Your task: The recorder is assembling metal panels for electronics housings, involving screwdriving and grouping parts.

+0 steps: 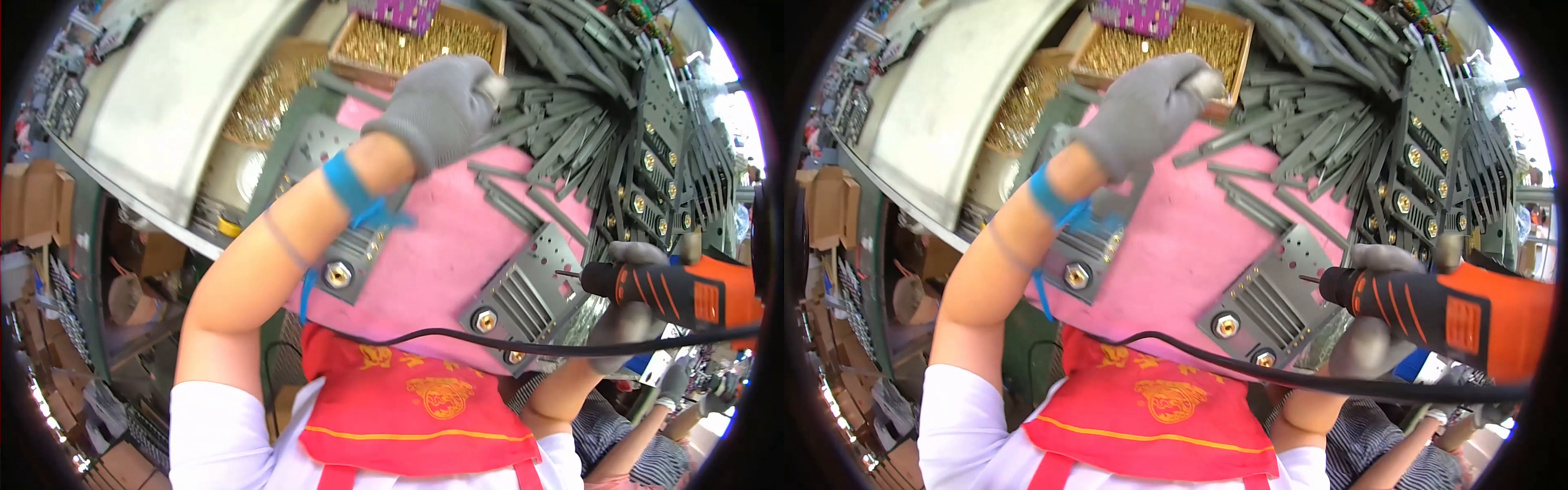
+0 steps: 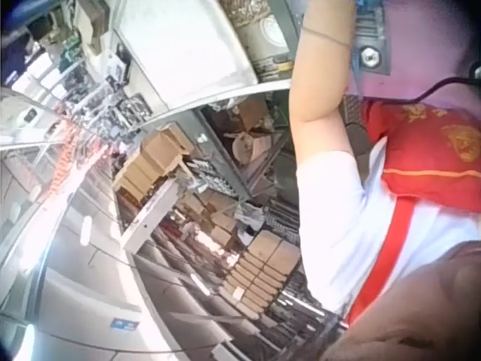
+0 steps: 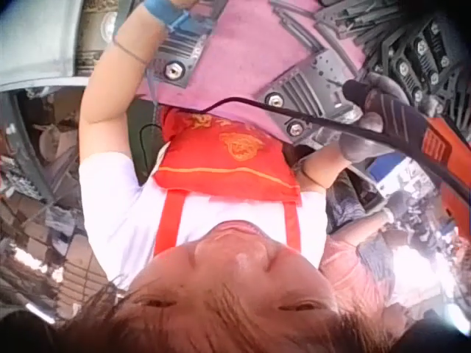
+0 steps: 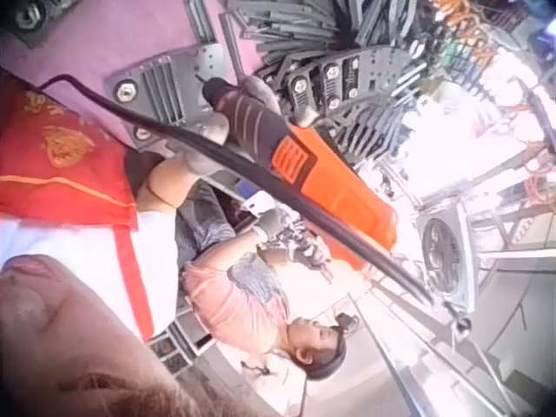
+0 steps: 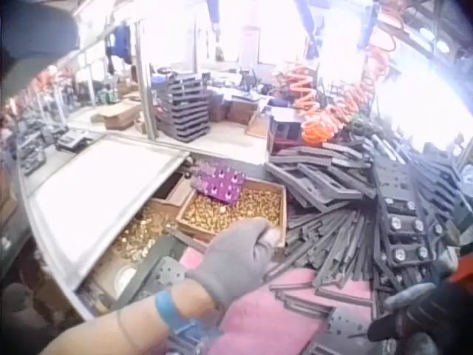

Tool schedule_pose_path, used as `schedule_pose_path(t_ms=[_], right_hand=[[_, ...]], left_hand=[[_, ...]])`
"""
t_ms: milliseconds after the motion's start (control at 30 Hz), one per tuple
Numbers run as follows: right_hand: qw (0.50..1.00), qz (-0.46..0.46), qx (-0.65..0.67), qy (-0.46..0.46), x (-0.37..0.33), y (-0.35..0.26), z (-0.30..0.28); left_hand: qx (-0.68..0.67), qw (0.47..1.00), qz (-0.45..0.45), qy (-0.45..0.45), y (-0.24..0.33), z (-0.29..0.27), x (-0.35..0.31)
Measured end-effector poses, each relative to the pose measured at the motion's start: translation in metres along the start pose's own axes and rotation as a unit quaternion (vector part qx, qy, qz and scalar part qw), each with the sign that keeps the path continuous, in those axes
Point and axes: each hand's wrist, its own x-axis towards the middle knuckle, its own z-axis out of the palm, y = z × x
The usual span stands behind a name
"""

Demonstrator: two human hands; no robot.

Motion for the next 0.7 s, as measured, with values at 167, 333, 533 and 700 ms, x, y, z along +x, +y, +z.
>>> schedule_pose_path(t_ms=[167,333,533,700], right_hand=[[0.917,0.176,-0.353,0.062,-0.061,0.010,-0.021],[0.858,0.183,-0.472,-0.091,-0.174,0.054,-0.049],[0.955,0.206,-0.213,0.009,-0.140,0.013,0.017],[0.933,0.281,-0.019,-0.223,-0.074,-0.011,0.106]], left_hand=[[0.157,0.986,0.057,0.009,-0.054,0.003,0.039],[0.049,0.985,0.162,0.025,-0.029,-0.020,0.005],[0.009,0.999,-0.038,0.013,-0.008,-0.089,-0.096],[0.173,0.958,-0.195,-0.119,-0.053,-0.136,-0.188]])
